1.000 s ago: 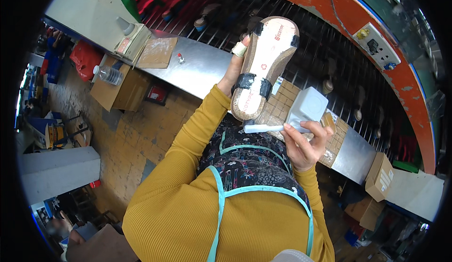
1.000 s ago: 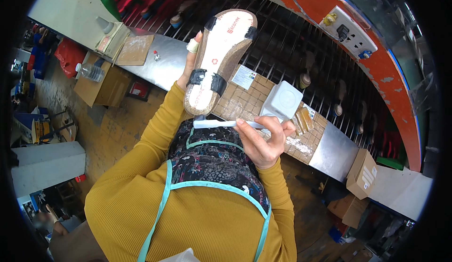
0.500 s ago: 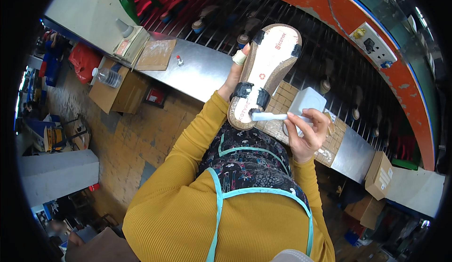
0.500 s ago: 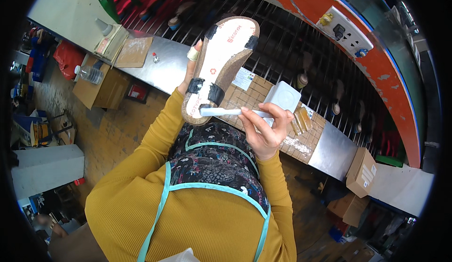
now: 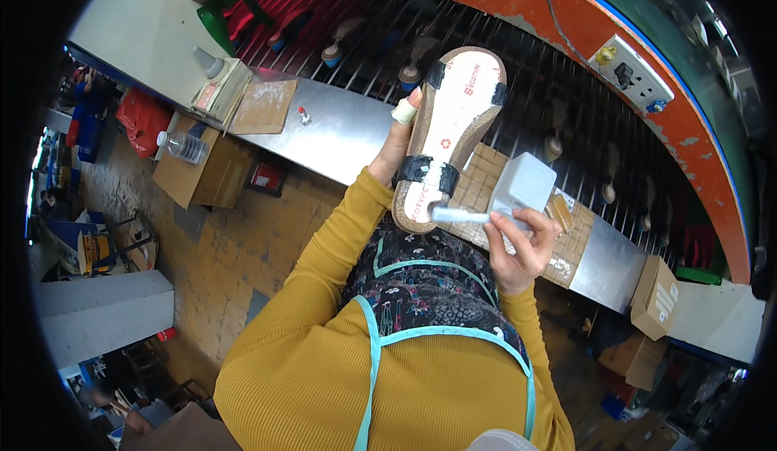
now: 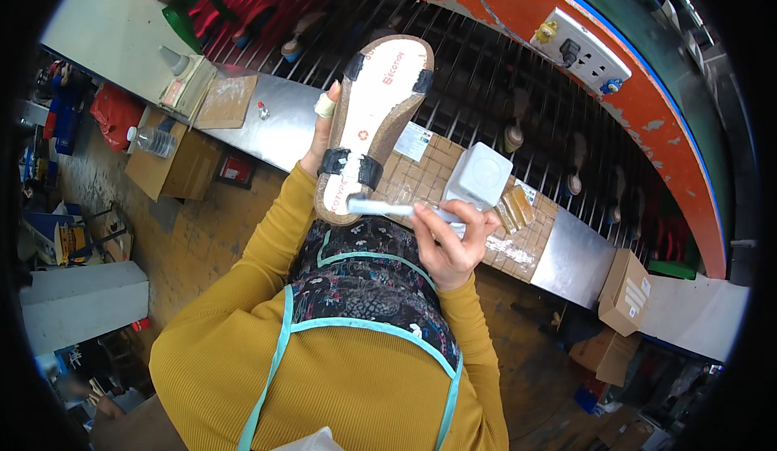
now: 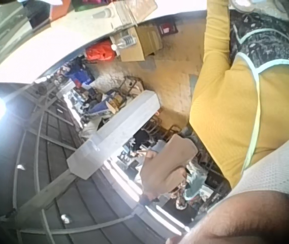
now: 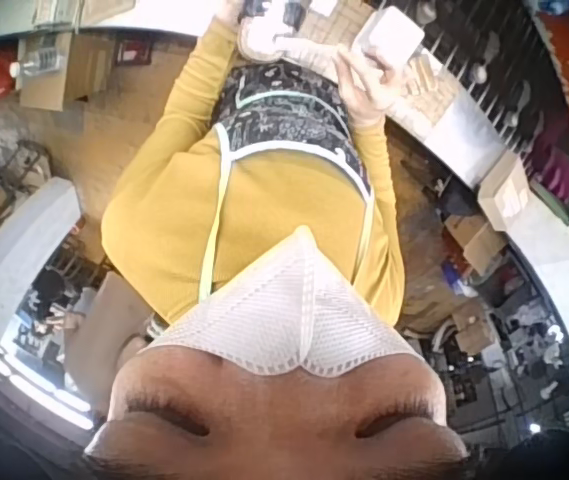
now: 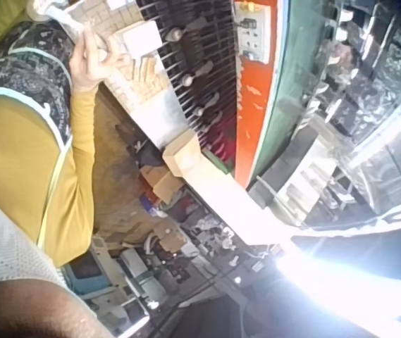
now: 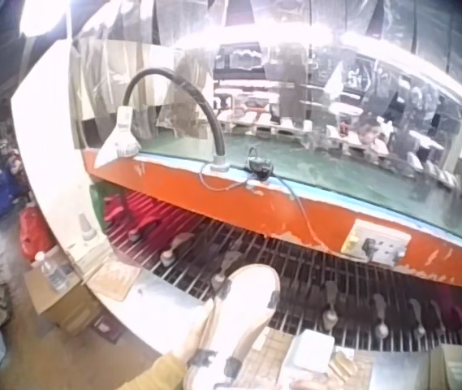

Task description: The person holds a shoe and uses a brush to scrub the sole and sides. They repeatedly dip the brush into a container of liquid and continue cleaning the shoe surfaces.

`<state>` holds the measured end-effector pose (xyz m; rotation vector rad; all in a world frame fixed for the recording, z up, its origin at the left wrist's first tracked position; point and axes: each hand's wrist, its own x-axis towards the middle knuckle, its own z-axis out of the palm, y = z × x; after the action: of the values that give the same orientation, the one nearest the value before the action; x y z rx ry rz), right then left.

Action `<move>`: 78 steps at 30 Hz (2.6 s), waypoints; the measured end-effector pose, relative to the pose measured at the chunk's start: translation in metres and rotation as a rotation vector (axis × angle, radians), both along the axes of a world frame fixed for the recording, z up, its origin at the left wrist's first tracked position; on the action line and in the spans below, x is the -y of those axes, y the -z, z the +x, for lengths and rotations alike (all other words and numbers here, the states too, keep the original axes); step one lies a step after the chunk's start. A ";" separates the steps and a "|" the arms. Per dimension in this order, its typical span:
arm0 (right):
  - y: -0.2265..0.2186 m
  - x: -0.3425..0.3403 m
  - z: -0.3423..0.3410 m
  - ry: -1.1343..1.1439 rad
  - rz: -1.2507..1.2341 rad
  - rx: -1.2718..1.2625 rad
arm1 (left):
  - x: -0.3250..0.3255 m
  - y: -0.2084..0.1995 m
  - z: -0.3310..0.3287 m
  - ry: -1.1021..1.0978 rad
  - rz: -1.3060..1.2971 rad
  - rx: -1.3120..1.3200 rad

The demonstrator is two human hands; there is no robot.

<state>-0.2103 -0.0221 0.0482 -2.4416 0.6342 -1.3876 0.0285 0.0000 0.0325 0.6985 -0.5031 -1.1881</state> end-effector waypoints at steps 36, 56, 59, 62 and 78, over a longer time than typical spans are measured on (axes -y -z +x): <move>-0.008 0.066 0.063 0.221 -0.158 0.032 | -0.022 0.016 0.009 -0.023 0.096 0.244; 0.110 0.127 0.088 0.089 1.621 0.865 | 0.024 0.074 0.007 0.013 0.327 0.207; 0.133 0.157 0.112 0.302 1.359 0.807 | 0.013 0.070 0.013 -0.019 0.336 0.237; 0.183 0.202 0.137 0.358 1.097 0.742 | -0.002 0.076 0.019 -0.057 0.342 0.229; 0.196 0.326 0.155 0.311 0.967 -1.041 | -0.044 0.078 0.060 -0.298 0.465 0.184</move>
<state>-0.0553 -0.3483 -0.1480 -2.0372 1.4778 0.3211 0.0881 0.0435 -0.0451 1.2455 -0.2594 -0.9678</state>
